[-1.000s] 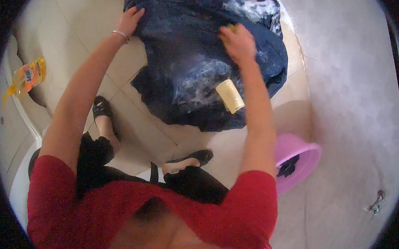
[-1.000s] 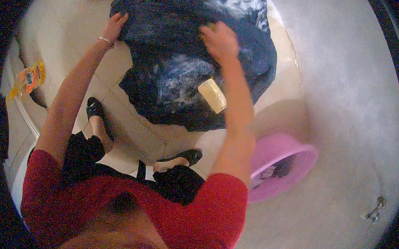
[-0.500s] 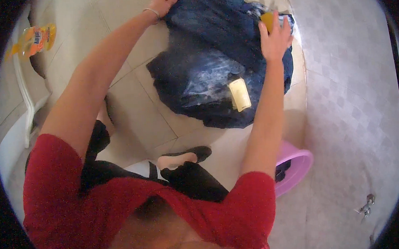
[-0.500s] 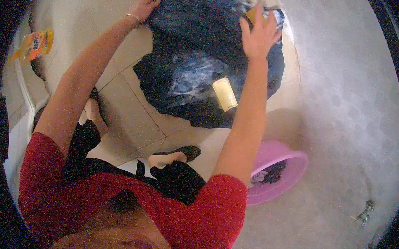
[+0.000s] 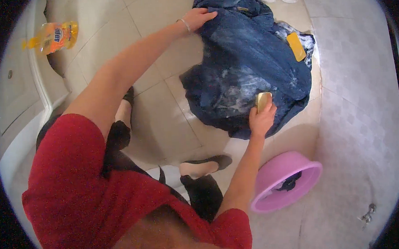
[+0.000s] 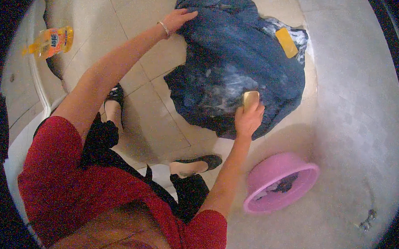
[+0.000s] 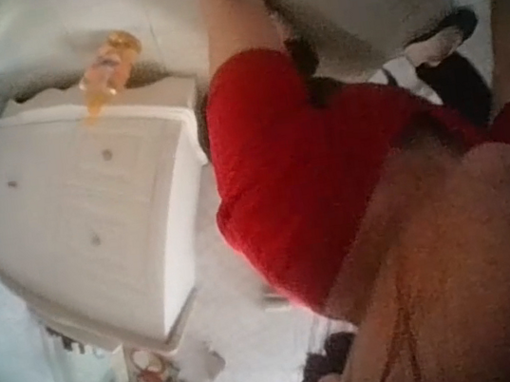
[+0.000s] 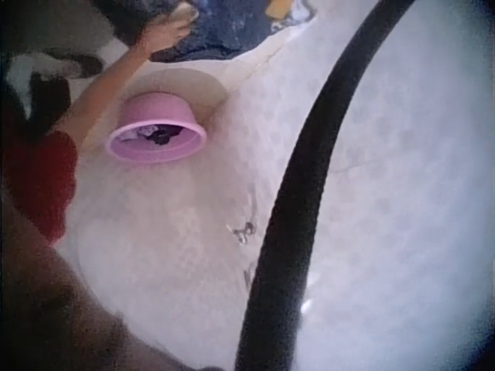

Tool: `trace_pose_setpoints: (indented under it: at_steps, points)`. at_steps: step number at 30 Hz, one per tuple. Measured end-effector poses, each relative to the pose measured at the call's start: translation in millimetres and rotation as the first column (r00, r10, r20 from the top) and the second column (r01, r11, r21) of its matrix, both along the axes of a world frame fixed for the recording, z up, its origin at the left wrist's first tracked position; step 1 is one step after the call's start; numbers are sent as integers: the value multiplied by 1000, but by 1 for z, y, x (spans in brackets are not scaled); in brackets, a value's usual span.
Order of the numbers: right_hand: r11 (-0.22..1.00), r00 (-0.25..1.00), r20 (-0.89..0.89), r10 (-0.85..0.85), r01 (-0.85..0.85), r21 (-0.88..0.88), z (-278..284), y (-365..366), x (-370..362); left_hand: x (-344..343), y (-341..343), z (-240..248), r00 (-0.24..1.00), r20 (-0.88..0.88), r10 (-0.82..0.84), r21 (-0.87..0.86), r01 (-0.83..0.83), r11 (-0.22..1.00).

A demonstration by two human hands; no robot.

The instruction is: The person scrubs a pair of denim jeans and a dark shirt on the floor using a bar of soap and a brush, and places items into a pink basin.

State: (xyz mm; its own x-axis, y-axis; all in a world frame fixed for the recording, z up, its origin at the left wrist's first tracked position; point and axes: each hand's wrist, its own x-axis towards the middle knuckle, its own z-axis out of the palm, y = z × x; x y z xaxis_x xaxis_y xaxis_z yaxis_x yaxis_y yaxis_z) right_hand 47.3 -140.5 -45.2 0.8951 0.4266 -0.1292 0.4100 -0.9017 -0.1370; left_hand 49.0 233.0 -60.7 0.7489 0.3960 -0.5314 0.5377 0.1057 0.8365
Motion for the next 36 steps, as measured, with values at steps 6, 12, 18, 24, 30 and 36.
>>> trace_pose_setpoints:
  at_steps: [6,12,18,24,30,36]
  points:
    - [943,987,-78,-141,158,292,34,140,20,7,3,-37,976,-5,-220,692,162,703]
    - [945,964,218,152,-207,255,-11,237,56,26,0,-48,968,-40,-250,701,205,683]
    - [929,925,193,-326,352,-116,9,120,106,3,11,-39,989,-107,-101,733,147,664]
    - [994,966,241,99,-104,10,-32,221,56,8,4,-58,990,68,-120,696,40,717]
    - [915,924,50,-378,381,-134,16,143,100,6,-6,-35,970,-239,-55,634,199,748]
    - [980,979,70,-193,189,66,-17,170,70,-11,5,-63,961,-191,-202,709,277,648]
